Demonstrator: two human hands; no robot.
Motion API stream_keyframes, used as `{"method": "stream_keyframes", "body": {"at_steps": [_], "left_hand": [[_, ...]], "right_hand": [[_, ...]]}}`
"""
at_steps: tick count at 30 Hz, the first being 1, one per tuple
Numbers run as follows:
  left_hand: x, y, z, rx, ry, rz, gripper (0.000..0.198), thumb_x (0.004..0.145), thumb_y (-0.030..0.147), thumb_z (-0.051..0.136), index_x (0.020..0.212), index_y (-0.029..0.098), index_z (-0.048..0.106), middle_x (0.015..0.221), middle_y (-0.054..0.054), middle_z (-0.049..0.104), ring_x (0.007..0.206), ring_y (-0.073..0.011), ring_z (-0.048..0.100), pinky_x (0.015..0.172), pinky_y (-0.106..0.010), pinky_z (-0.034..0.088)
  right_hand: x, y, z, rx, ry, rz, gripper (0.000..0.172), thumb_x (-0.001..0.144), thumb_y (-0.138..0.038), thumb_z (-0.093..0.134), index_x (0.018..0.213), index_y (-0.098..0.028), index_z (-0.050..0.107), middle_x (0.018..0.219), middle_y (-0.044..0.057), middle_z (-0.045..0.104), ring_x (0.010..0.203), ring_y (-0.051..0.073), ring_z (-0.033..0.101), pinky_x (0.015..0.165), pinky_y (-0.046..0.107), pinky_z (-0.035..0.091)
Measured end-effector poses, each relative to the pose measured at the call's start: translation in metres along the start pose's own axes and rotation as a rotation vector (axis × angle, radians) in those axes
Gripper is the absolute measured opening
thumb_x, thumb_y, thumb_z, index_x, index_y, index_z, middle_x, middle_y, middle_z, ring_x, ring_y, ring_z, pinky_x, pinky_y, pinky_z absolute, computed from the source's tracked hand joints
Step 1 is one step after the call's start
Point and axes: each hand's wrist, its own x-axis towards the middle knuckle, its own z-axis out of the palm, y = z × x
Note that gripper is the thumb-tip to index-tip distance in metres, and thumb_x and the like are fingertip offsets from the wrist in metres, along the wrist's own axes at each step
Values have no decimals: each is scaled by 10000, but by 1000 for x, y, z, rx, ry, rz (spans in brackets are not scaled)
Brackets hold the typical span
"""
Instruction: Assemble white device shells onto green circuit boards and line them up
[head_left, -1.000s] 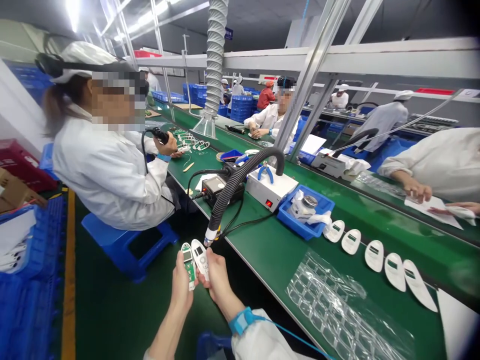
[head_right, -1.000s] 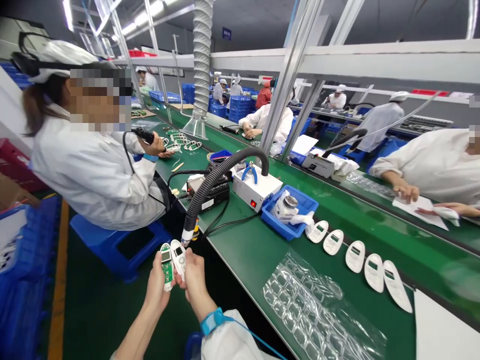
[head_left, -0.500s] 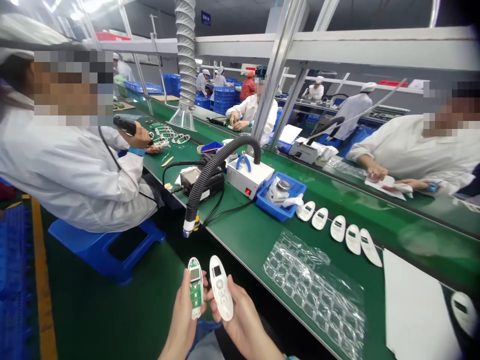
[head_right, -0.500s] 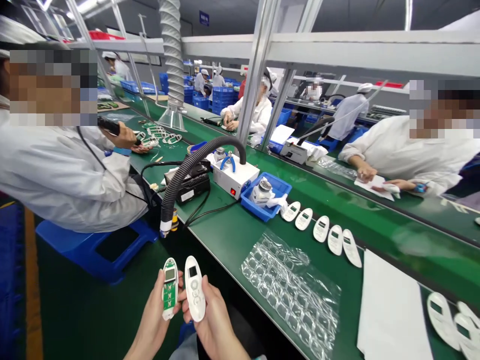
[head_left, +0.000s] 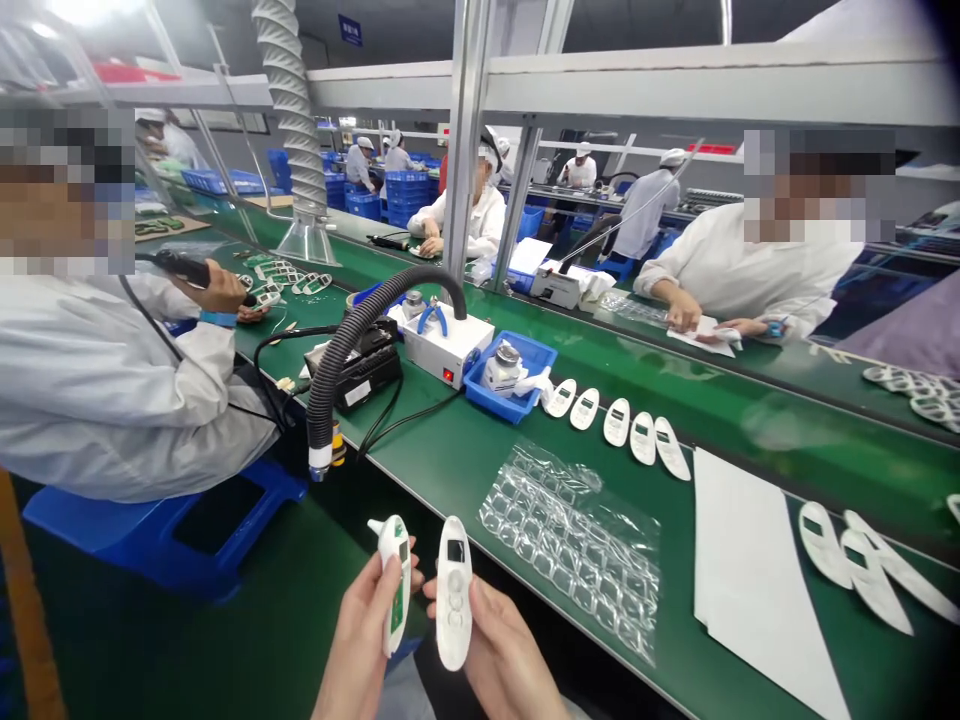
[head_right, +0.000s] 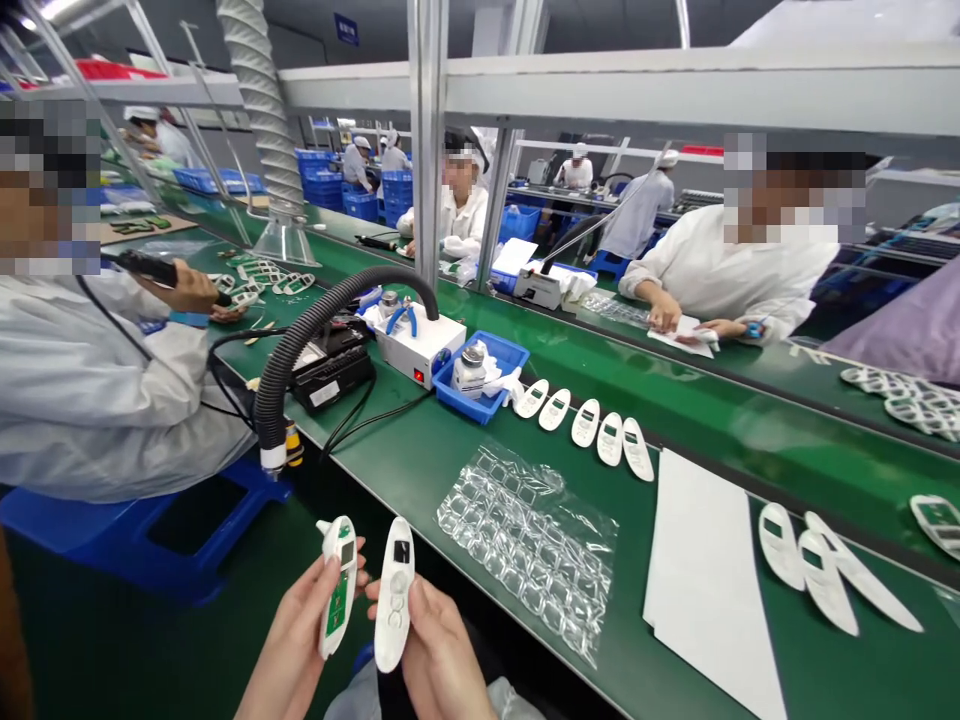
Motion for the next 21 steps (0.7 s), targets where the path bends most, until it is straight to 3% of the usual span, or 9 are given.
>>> {"method": "stream_keyframes", "body": {"at_steps": [4, 6, 10, 15, 19, 21], "left_hand": [[-7, -1, 30, 98, -112, 99, 521, 721, 458, 795, 1130, 181, 629, 1050, -87, 668, 1034, -271, 614, 865, -285, 504], [-10, -4, 44, 154, -184, 131, 488, 752, 447, 770, 1132, 184, 616, 1087, -92, 661, 1047, -275, 610, 879, -289, 499], [-11, -13, 63, 208, -258, 137, 471, 771, 441, 752, 1129, 187, 582, 1104, -91, 653, 1068, -264, 597, 870, -259, 496], [-6, -30, 72, 239, -308, 119, 469, 780, 443, 740, 1131, 174, 585, 1099, -107, 659, 1065, -282, 599, 896, -302, 496], [-7, -37, 80, 271, -350, 81, 490, 751, 467, 757, 1110, 159, 628, 1060, -116, 678, 1016, -295, 622, 892, -328, 504], [-13, -37, 87, 281, -347, 24, 492, 713, 474, 788, 1072, 166, 656, 1034, -108, 688, 986, -292, 633, 900, -325, 503]], "right_hand": [[-7, -14, -6, -229, -37, -147, 473, 803, -478, 701, 1195, -216, 676, 1127, 92, 699, 1043, 245, 627, 1005, 376, 424], [-9, -18, -9, -253, -29, -212, 499, 798, -467, 708, 1243, -250, 647, 1193, 82, 678, 1087, 259, 617, 1032, 397, 411], [-13, -21, -17, -268, 31, -244, 487, 780, -444, 731, 1226, -261, 661, 1214, 85, 671, 1013, 271, 650, 901, 379, 508], [-19, -20, -27, -296, 109, -292, 445, 776, -425, 738, 1175, -232, 692, 1123, 88, 690, 951, 252, 650, 850, 340, 515], [-28, -30, -35, -459, 183, -329, 413, 790, -443, 713, 1138, -219, 713, 988, 84, 679, 872, 234, 625, 787, 331, 509], [-36, -43, -41, -625, 244, -356, 319, 755, -404, 751, 1017, -222, 758, 859, 63, 660, 786, 212, 594, 730, 317, 494]]}}
